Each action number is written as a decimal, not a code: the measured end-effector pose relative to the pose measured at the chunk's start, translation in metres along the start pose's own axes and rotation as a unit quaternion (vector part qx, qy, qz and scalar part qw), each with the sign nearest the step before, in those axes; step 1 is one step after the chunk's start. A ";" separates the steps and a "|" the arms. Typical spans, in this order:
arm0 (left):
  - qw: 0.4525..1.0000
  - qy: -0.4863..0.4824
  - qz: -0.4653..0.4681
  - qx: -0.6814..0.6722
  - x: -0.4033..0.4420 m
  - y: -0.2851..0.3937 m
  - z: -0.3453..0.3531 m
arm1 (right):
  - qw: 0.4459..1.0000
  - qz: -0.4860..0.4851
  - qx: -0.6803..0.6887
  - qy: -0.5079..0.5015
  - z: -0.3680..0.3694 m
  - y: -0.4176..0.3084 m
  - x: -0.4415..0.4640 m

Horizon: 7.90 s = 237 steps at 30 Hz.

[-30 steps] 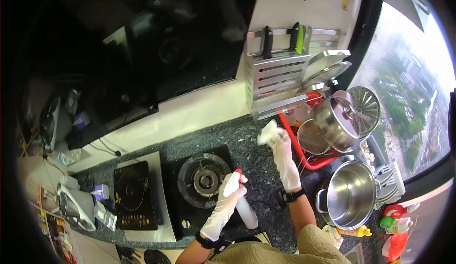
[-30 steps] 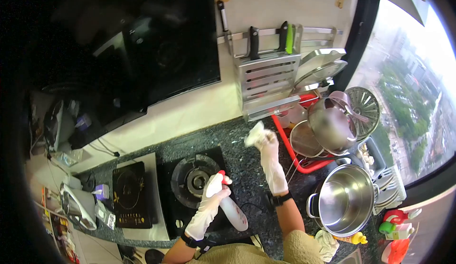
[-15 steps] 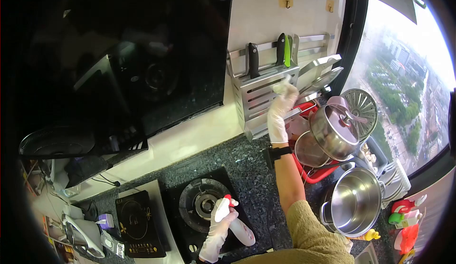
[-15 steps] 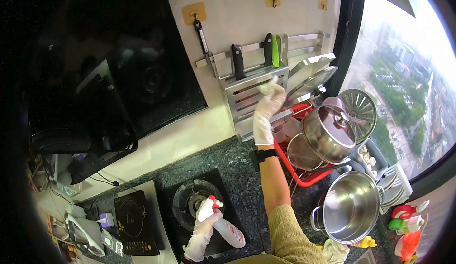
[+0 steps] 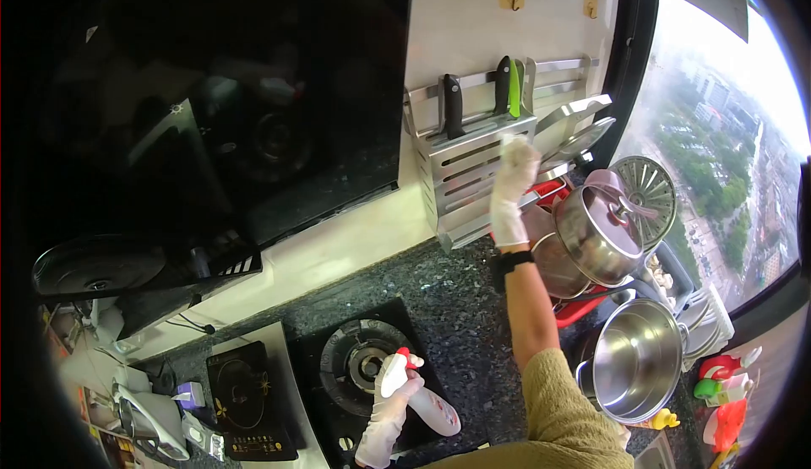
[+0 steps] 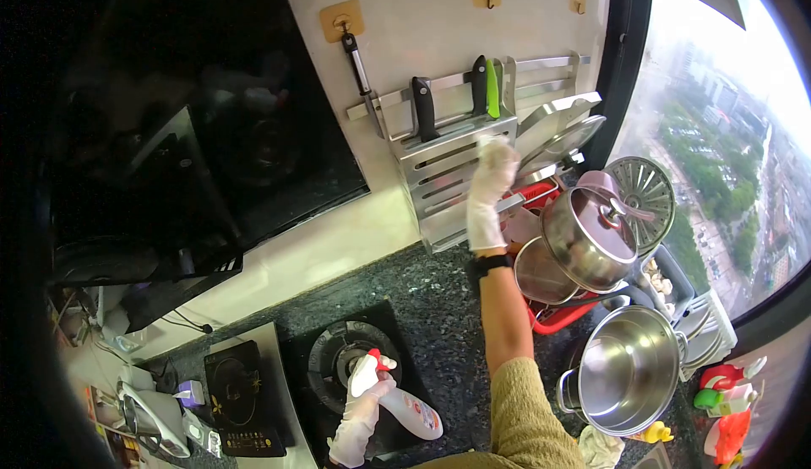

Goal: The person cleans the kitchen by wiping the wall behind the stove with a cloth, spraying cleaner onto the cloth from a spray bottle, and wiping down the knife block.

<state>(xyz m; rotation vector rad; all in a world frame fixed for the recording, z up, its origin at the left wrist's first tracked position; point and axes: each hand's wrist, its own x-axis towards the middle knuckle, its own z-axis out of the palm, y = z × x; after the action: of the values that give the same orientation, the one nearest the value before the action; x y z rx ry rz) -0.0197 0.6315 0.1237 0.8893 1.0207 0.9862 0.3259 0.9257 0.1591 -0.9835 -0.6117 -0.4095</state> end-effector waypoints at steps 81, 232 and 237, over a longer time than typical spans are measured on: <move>0.998 -0.048 -0.004 0.033 -0.010 0.008 0.019 | 0.939 0.134 0.054 -0.313 -0.024 -0.051 -0.135; 1.000 -0.006 0.005 -0.027 -0.031 0.018 -0.018 | 0.939 -0.095 -0.124 -0.308 -0.031 -0.065 -0.096; 0.999 -0.003 -0.017 -0.033 -0.029 0.013 -0.012 | 0.958 -0.106 -0.132 -0.233 0.006 -0.092 -0.074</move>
<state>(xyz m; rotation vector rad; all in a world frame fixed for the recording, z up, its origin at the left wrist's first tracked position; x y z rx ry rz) -0.0399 0.6094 0.1396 0.8174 0.9886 0.9826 0.2143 0.8888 0.1729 -1.2893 -1.1180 -0.4585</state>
